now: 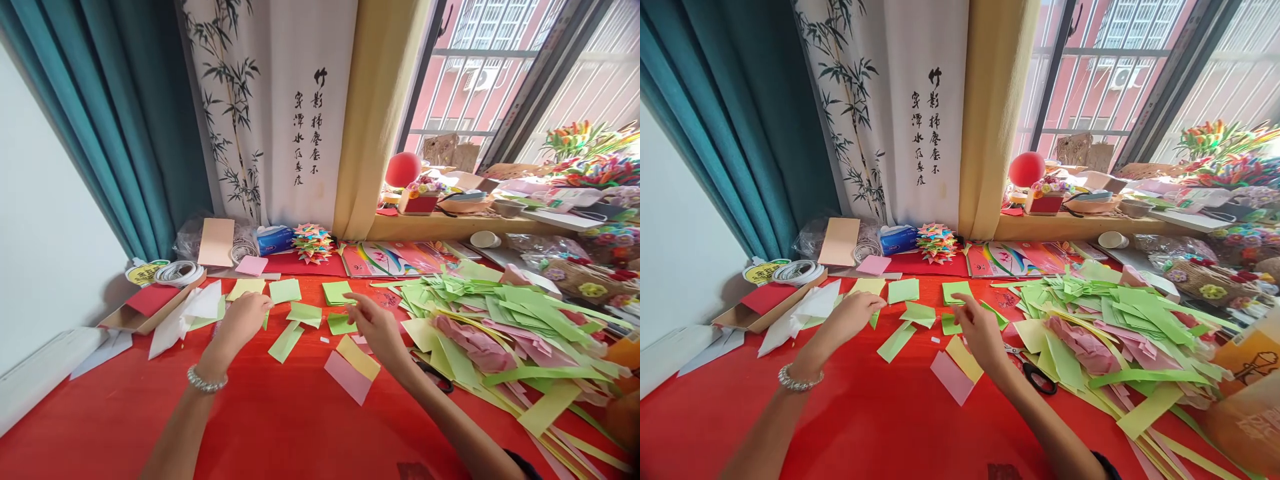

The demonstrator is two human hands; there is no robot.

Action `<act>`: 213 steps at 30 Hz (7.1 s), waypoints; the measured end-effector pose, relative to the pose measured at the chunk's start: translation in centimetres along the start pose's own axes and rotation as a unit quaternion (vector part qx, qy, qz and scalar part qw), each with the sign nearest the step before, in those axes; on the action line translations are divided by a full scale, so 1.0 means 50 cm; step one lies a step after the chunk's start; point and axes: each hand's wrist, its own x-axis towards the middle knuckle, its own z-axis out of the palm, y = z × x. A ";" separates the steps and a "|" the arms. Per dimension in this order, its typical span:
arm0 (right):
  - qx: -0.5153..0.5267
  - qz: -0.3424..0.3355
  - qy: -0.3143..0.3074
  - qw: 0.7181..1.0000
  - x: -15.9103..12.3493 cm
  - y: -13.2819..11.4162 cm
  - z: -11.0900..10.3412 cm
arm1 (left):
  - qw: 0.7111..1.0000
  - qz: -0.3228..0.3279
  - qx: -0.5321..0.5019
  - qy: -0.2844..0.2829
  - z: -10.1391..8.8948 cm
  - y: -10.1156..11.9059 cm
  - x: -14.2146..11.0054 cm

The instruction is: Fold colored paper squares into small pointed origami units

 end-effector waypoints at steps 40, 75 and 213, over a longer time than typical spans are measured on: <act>0.186 0.081 -0.115 0.972 0.005 0.002 0.010 | 0.938 -0.060 -0.338 -0.037 0.103 0.143 -0.055; 0.139 0.054 -0.083 0.985 0.004 0.005 0.000 | 0.965 0.065 -0.240 -0.076 0.088 0.157 -0.061; 0.390 0.069 -0.060 0.916 -0.019 -0.026 0.014 | 0.769 -0.146 -0.605 -0.146 0.112 0.173 -0.070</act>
